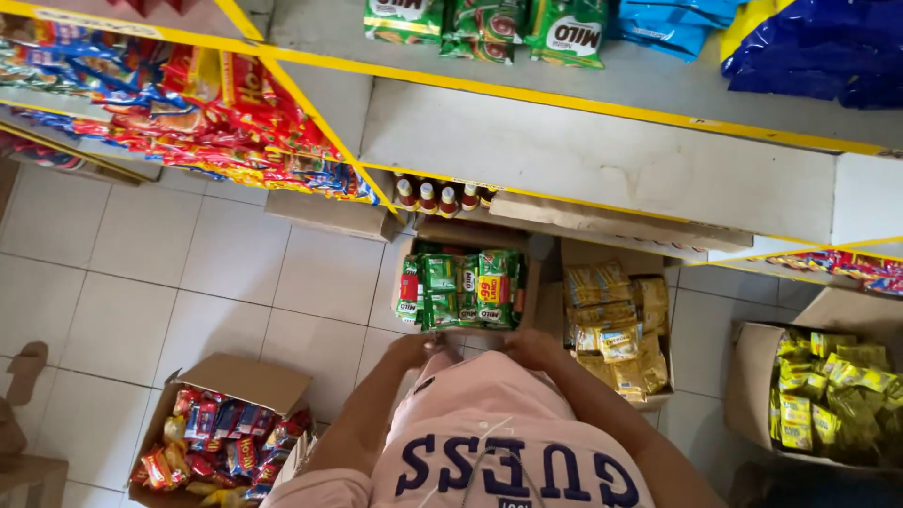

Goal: The recorder is taking packs of Milo powder from a box and arranging them on a grocery store shelf.

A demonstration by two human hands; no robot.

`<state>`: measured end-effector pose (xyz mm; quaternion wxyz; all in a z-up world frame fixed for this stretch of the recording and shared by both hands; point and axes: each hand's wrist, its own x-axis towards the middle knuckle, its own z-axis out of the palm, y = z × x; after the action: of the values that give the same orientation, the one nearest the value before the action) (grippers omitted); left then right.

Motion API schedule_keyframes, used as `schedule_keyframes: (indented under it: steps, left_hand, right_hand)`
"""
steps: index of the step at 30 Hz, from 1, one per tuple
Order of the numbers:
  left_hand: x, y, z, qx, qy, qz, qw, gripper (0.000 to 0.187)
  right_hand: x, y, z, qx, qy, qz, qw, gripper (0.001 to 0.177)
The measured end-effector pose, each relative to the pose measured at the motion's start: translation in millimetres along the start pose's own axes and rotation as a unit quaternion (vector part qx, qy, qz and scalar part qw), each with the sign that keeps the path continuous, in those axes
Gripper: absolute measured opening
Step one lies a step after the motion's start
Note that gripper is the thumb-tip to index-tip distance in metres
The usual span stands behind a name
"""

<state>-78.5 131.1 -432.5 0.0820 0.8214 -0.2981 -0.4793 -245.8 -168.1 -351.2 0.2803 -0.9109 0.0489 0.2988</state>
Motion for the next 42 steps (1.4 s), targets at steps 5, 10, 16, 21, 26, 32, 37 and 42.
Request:
schedule_keyframes:
  steps: [5,10,16,21,26,32,37,42]
  left_hand:
    - [13.3,-70.3,17.7,-0.058,0.092,-0.101,0.989,0.036]
    - [-4.7,-57.9,29.6,-0.137,0.167,-0.126,0.968,0.035]
    - [47.2,-51.0,124.3,-0.208,0.190,-0.106,0.954,0.037]
    - [72.7,-7.3,157.4,-0.297,0.122,-0.112,0.941,0.042]
    - [108.1,40.0,130.0,-0.401,0.071,-0.174,0.897,0.073]
    - [167.9,72.0,131.4,-0.390,0.138,-0.127,0.902,0.099]
    - [214.2,81.8,138.5,-0.423,0.147,-0.137,0.884,0.105]
    - [238.3,80.8,144.7,-0.390,0.192,-0.103,0.895,0.109]
  right_hand:
    - [32.6,108.5,79.3,0.060,-0.028,-0.013,0.998,0.024]
    - [20.6,126.2,89.7,-0.075,-0.078,-0.117,0.987,0.022]
    - [45.0,81.5,48.9,0.017,-0.101,0.132,0.986,0.035]
    - [105.6,138.1,119.8,0.100,-0.108,0.095,0.984,0.040]
    - [166.6,150.9,136.1,0.337,0.043,0.122,0.933,0.045]
    - [206.3,161.0,130.8,0.508,0.107,0.134,0.844,0.044]
    - [219.6,168.3,140.0,0.497,0.137,0.115,0.849,0.030]
    - [225.6,133.6,118.5,0.575,0.119,0.195,0.786,0.043]
